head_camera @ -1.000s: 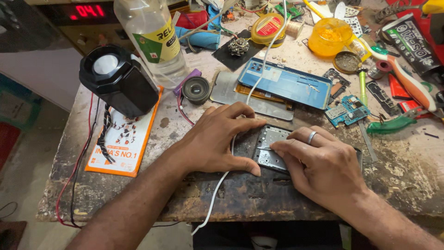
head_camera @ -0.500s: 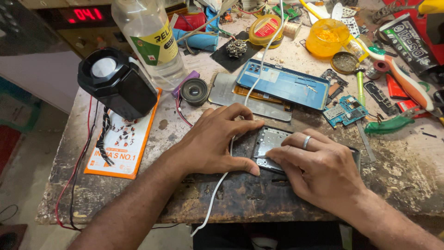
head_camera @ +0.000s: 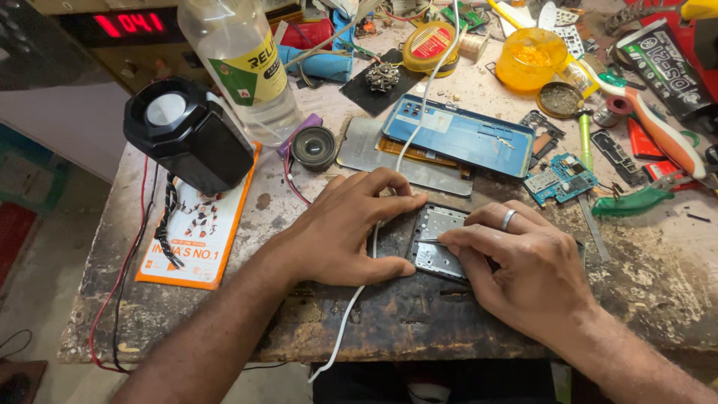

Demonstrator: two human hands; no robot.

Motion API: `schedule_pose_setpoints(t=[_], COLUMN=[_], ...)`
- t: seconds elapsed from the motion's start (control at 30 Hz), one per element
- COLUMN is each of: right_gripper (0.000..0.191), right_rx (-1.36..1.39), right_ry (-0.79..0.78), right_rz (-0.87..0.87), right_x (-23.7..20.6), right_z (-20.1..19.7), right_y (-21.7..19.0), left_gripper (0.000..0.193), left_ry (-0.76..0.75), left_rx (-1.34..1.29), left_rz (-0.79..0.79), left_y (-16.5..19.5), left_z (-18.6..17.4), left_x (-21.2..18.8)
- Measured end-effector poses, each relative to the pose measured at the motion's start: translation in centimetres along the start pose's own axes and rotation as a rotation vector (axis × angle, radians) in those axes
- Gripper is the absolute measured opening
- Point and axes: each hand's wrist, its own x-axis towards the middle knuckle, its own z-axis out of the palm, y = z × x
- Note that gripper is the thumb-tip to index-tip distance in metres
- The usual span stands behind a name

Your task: The person works on a disassembled mobile phone on a cluttered workbench. They use a metal spudger to pry and adjust internal components, then use a brush to clean the phone frame. Finally, they apply adhesive from a tube to the frame edges.

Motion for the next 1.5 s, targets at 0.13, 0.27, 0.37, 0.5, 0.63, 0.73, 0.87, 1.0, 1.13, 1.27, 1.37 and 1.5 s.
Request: schedule_pose_setpoints(t=[0.13, 0.27, 0.37, 0.5, 0.63, 0.73, 0.87, 1.0, 1.13, 1.27, 1.37, 1.5], right_gripper=[0.013, 0.016, 0.019, 0.021, 0.028, 0.02, 0.012, 0.013, 0.015, 0.033, 0.036, 0.034], right_rx=[0.007, 0.024, 0.041, 0.117, 0.352, 0.716, 0.869, 0.716, 0.597, 0.389, 0.356, 0.47], right_ry=[-0.016, -0.021, -0.081, 0.021, 0.087, 0.156, 0.224, 0.189, 0.181, 0.152, -0.022, -0.05], right_rz=[-0.016, -0.113, -0.131, 0.016, 0.262, 0.382, 0.244, 0.234, 0.193, 0.108, 0.26, 0.506], right_x=[0.0, -0.2, -0.3, -0.1, -0.3, -0.7, -0.7, -0.2, 0.8, 1.7, 2.4, 2.6], right_z=[0.0, -0.1, -0.2, -0.2, -0.4, -0.3, 0.9, 1.7, 1.5, 1.3, 1.5, 1.9], right_y=[0.1, 0.2, 0.3, 0.6, 1.0, 1.0, 0.7, 0.0, -0.8, -1.5, -1.8, -1.5], left_gripper=[0.082, 0.081, 0.082, 0.084, 0.092, 0.097, 0.093, 0.089, 0.088, 0.087, 0.084, 0.085], left_ry=[0.006, 0.009, 0.01, 0.008, -0.001, 0.007, -0.005, 0.021, 0.02, 0.044, 0.056, 0.058], left_rx=[0.014, 0.018, 0.02, 0.012, 0.015, 0.01, 0.012, 0.028, 0.039, 0.029, 0.02, 0.015], left_rz=[0.004, -0.001, -0.004, 0.002, 0.024, 0.039, 0.007, 0.02, 0.017, 0.035, 0.03, 0.036], left_y=[0.1, 0.2, 0.2, 0.0, -0.2, -0.2, -0.1, -0.1, -0.2, -0.3, -0.2, -0.2], left_z=[0.0, -0.1, -0.1, -0.1, -0.3, -0.3, -0.2, 0.0, 0.1, 0.3, 0.2, 0.1], left_x=[0.0, 0.0, 0.0, 0.1, 0.1, 0.1, 0.1, 0.0, 0.1, 0.0, 0.0, 0.0])
